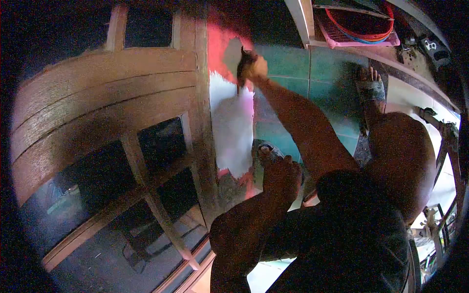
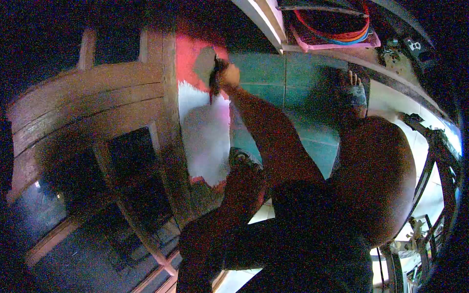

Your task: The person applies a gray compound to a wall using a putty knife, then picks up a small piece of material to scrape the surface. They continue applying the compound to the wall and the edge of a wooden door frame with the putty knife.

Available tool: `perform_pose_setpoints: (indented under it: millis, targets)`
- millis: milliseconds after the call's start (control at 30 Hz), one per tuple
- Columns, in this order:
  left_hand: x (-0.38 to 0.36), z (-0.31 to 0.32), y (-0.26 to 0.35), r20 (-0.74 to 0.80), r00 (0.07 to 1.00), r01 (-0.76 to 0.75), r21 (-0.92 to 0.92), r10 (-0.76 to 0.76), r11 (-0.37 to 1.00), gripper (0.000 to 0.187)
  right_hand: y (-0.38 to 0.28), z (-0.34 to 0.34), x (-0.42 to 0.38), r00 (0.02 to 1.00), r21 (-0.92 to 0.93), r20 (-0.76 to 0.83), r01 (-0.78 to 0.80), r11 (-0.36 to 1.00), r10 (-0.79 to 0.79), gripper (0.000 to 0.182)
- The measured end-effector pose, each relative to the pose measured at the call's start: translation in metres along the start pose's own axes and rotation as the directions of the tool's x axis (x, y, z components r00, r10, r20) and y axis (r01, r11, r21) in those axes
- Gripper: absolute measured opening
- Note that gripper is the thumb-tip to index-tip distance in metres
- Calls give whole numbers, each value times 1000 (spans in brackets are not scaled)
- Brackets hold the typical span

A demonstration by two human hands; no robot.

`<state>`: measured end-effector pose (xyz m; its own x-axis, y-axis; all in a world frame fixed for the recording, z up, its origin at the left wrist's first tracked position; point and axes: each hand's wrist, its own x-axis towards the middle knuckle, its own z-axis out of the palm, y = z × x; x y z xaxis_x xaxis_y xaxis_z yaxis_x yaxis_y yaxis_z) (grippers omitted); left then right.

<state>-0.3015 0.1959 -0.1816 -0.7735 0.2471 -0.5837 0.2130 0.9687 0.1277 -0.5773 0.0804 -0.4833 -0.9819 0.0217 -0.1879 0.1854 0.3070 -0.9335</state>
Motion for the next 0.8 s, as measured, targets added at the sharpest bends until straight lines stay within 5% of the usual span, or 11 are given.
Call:
perform_pose_setpoints:
  millis: [100,167,267,300,367,467,567,600,700,800]
  targets:
    - [2,0,2,-1,998,61,-35,-61,998,17,-33,-36,-35,998,58,60,19,998,-22,32]
    - [7,-18,3,85,996,27,5,-27,1000,16,-25,-38,-53,996,159,-44,81,984,-75,31]
    - [12,-1,-2,22,999,-39,-39,40,998,13,5,-39,-52,936,-131,337,150,980,-99,30]
    - [13,-2,0,25,999,-34,-38,35,999,13,-3,-51,-53,935,-127,341,149,981,-98,30]
    - [16,-8,3,1,1000,-9,49,9,999,14,-27,-78,-56,994,109,-72,95,989,-88,32]
    - [11,-15,5,-43,999,7,68,-4,998,16,-22,-64,-23,985,183,-170,0,983,32,35]
    - [7,-11,4,37,999,28,5,-28,1000,16,16,-3,30,993,26,-29,114,993,-113,35]
    - [4,-10,4,36,999,27,5,-27,1000,16,-2,-6,23,1000,-2,-11,-10,1000,10,33]
    - [3,-11,2,-67,997,41,-8,-42,999,16,-30,-38,9,978,-156,203,73,985,-41,32]
    - [6,-25,1,75,997,18,-33,-15,999,19,-3,-36,-13,972,-68,138,199,978,-189,32]
